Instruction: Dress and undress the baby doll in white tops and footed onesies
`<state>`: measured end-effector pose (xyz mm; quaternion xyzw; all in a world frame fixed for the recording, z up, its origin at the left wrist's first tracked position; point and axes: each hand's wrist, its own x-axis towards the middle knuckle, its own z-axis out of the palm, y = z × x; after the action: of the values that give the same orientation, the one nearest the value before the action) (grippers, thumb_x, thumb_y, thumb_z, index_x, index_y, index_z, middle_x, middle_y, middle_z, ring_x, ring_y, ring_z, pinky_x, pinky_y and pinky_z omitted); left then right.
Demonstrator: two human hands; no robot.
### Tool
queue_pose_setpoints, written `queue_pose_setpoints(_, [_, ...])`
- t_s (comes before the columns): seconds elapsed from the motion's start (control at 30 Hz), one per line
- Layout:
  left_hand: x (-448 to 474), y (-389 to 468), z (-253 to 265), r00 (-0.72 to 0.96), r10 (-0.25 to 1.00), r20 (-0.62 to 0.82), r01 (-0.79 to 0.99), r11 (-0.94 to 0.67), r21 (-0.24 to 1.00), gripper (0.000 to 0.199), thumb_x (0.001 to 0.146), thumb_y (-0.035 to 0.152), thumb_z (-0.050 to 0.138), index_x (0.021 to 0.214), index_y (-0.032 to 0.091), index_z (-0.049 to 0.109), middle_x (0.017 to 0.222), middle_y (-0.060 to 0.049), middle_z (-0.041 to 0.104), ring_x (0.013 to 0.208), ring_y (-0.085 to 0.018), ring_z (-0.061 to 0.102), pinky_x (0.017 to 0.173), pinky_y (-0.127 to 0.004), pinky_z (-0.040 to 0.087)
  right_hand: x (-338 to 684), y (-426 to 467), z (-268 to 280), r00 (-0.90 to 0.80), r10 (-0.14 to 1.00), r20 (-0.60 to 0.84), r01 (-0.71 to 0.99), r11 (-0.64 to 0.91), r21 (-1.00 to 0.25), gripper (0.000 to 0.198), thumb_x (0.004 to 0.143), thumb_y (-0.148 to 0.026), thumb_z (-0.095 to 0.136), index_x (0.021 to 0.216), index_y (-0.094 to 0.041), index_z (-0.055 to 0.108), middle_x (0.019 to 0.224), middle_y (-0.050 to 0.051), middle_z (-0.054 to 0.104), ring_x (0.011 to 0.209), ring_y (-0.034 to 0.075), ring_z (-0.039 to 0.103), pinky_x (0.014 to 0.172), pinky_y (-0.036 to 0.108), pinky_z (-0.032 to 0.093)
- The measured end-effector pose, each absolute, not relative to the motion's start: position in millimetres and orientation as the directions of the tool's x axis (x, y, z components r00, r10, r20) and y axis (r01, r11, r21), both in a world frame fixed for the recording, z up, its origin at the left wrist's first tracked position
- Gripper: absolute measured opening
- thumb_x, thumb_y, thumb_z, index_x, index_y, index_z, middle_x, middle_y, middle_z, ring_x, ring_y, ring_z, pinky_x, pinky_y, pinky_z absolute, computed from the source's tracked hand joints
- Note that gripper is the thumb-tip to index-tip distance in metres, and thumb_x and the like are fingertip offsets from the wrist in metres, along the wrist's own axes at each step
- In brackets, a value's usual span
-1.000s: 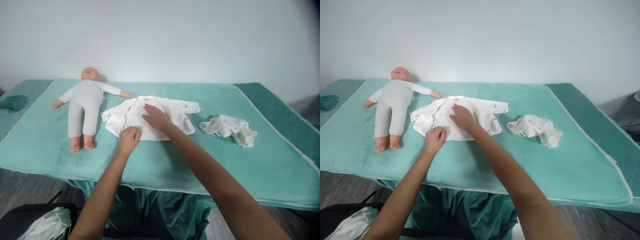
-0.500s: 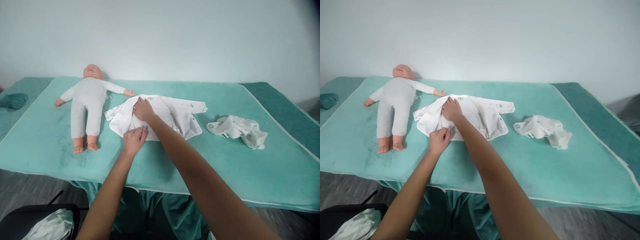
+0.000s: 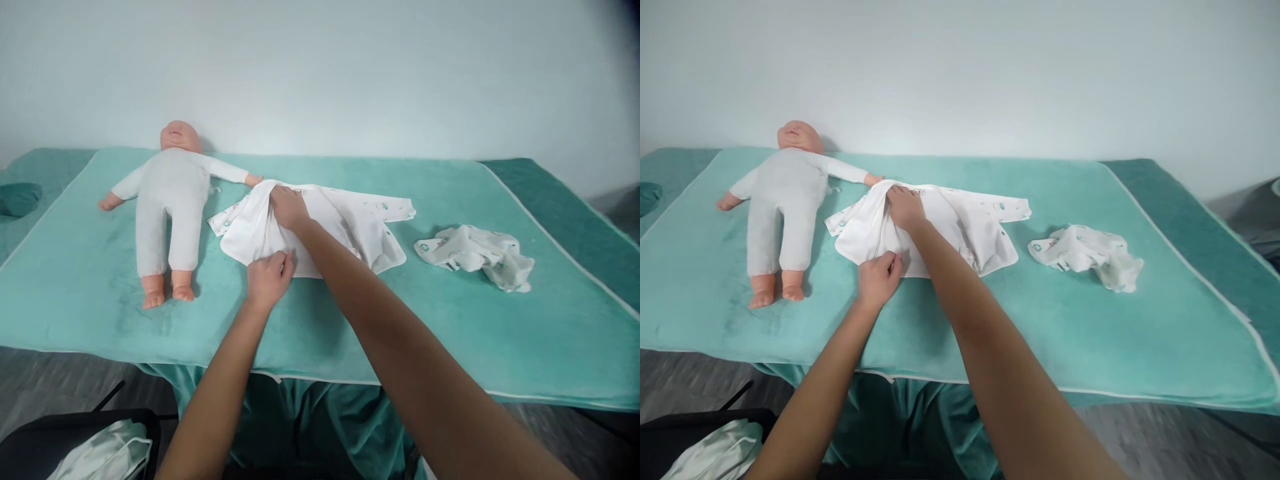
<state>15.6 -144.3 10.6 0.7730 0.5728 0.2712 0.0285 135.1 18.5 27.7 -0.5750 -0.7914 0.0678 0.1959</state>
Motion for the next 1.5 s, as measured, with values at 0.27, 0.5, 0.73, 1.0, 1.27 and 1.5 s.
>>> queue_pose_setpoints(0.27, [18, -145, 12, 0.041, 0.945, 0.325, 0.924, -0.160, 0.348, 0.037, 0.104, 0.036, 0.049, 0.075, 0.020, 0.065, 0.065, -0.008, 0.071, 0.056, -0.020, 0.060, 0.060, -0.034, 0.014, 130, 8, 30, -0.257, 0.926, 0.277, 0.878, 0.343, -0.334, 0.046, 0.109, -0.026, 0.027, 0.138, -0.014, 0.061, 0.147, 0.015, 0.064, 0.142, 0.031, 0.051, 0.119, 0.047, 0.035])
queue_pose_setpoints(0.5, [16, -144, 17, -0.007, 0.938, 0.347, 0.924, -0.127, 0.361, 0.034, 0.102, 0.033, 0.053, 0.074, 0.020, 0.067, 0.063, -0.008, 0.070, 0.053, -0.019, 0.055, 0.060, -0.034, 0.014, 151, -12, 26, -0.240, 0.946, 0.218, 0.880, 0.307, -0.362, 0.057, 0.110, -0.038, 0.025, 0.156, -0.011, 0.047, 0.167, 0.012, 0.045, 0.157, 0.028, 0.038, 0.129, 0.044, 0.027])
queue_pose_setpoints(0.73, [14, -147, 17, 0.013, 0.940, 0.341, 0.930, -0.136, 0.341, 0.036, 0.102, 0.033, 0.054, 0.072, 0.020, 0.069, 0.063, -0.008, 0.071, 0.054, -0.019, 0.056, 0.061, -0.034, 0.014, 230, -22, 22, -0.188, 0.960, 0.209, 0.910, 0.250, -0.332, 0.058, 0.106, -0.031, 0.033, 0.154, -0.005, 0.051, 0.165, 0.017, 0.047, 0.155, 0.029, 0.042, 0.130, 0.047, 0.029])
queue_pose_setpoints(1.0, [12, -151, 19, 0.033, 0.952, 0.304, 0.943, -0.130, 0.306, 0.040, 0.104, 0.035, 0.050, 0.073, 0.019, 0.070, 0.070, -0.012, 0.075, 0.061, -0.022, 0.064, 0.062, -0.035, 0.015, 223, -57, 19, -0.226, 0.947, 0.227, 0.924, 0.282, -0.258, 0.056, 0.108, -0.036, 0.033, 0.152, -0.008, 0.054, 0.167, 0.018, 0.043, 0.156, 0.034, 0.039, 0.128, 0.053, 0.030])
queue_pose_setpoints(1.27, [1, -183, 19, 0.006, 0.947, 0.321, 0.892, -0.150, 0.426, 0.038, 0.103, 0.033, 0.051, 0.070, 0.019, 0.063, 0.062, -0.006, 0.068, 0.055, -0.016, 0.055, 0.060, -0.033, 0.018, 219, -104, 20, -0.342, 0.927, 0.152, 0.886, 0.372, -0.277, 0.068, 0.108, -0.048, 0.034, 0.160, -0.006, 0.043, 0.174, 0.020, 0.027, 0.163, 0.035, 0.023, 0.133, 0.056, 0.021])
queue_pose_setpoints(1.5, [-87, -221, 88, -0.310, 0.793, 0.525, 0.746, -0.139, 0.651, 0.036, 0.102, 0.037, 0.054, 0.071, 0.020, 0.063, 0.066, 0.000, 0.062, 0.064, -0.013, 0.055, 0.063, -0.028, 0.039, 197, -94, 33, -0.258, 0.955, 0.144, 0.533, 0.265, -0.804, 0.051, 0.101, -0.055, 0.051, 0.145, -0.028, 0.058, 0.155, 0.007, 0.059, 0.145, 0.026, 0.055, 0.124, 0.048, 0.042])
